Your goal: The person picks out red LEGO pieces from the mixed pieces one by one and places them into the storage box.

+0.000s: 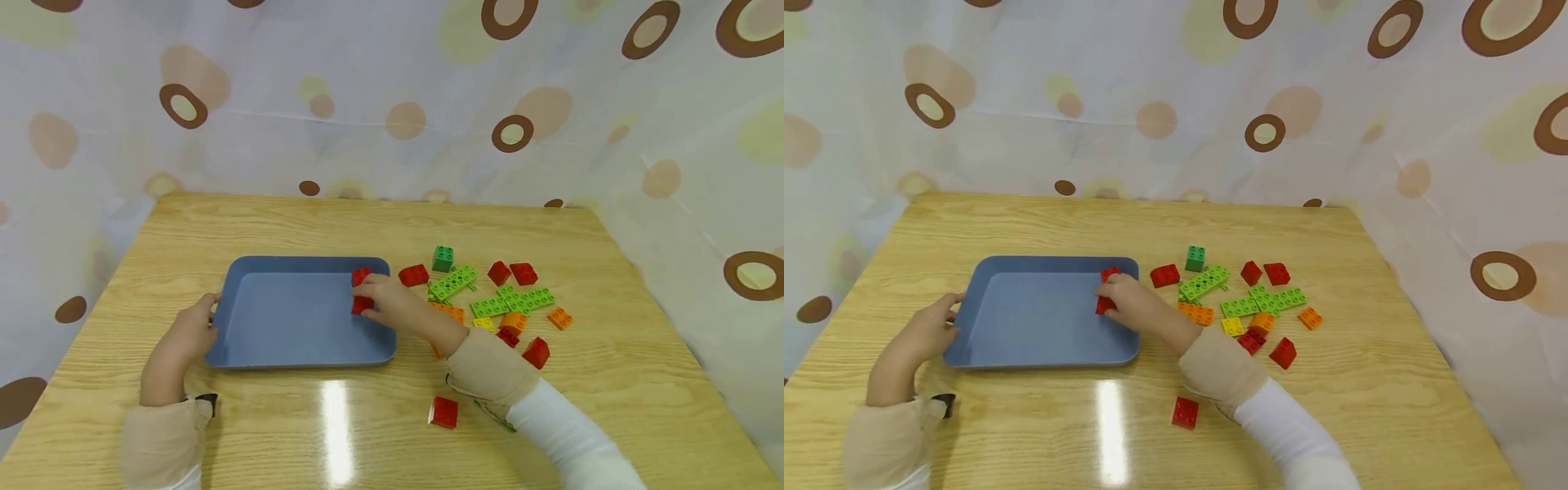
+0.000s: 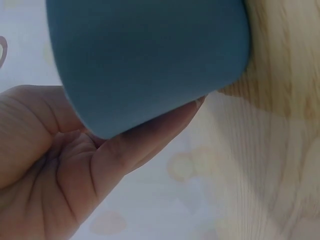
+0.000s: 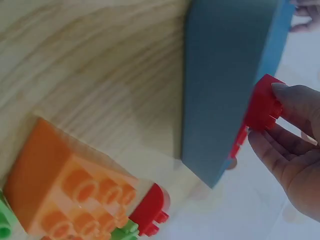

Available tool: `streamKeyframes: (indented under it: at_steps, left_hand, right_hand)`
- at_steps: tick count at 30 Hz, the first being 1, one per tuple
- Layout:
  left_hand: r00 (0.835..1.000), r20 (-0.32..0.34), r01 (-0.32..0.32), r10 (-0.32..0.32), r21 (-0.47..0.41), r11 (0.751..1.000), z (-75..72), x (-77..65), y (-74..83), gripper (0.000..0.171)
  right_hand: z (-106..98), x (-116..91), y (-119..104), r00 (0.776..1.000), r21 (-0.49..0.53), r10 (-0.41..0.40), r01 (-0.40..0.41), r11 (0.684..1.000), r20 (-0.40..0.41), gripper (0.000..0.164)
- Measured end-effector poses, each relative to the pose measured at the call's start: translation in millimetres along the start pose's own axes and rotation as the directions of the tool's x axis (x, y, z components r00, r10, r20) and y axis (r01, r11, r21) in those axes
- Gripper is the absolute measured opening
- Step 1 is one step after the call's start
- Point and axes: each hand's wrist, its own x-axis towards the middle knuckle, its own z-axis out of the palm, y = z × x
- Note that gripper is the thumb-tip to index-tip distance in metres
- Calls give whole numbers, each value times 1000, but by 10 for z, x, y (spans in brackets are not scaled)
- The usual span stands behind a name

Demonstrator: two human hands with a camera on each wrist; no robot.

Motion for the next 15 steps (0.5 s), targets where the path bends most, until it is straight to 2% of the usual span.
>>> streamKeyframes:
  at_steps: [5,15]
  left_hand:
    - [1000,-7,-5,5,3,1000,8,-1,-2,53]
    - [1000,12,0,0,2,1000,-7,-21,16,56]
  right_hand:
    - [139,19,-8,993,-12,28,-27,1000,112,30]
    - [216,-18,-4,988,-21,52,-50,999,144,30]
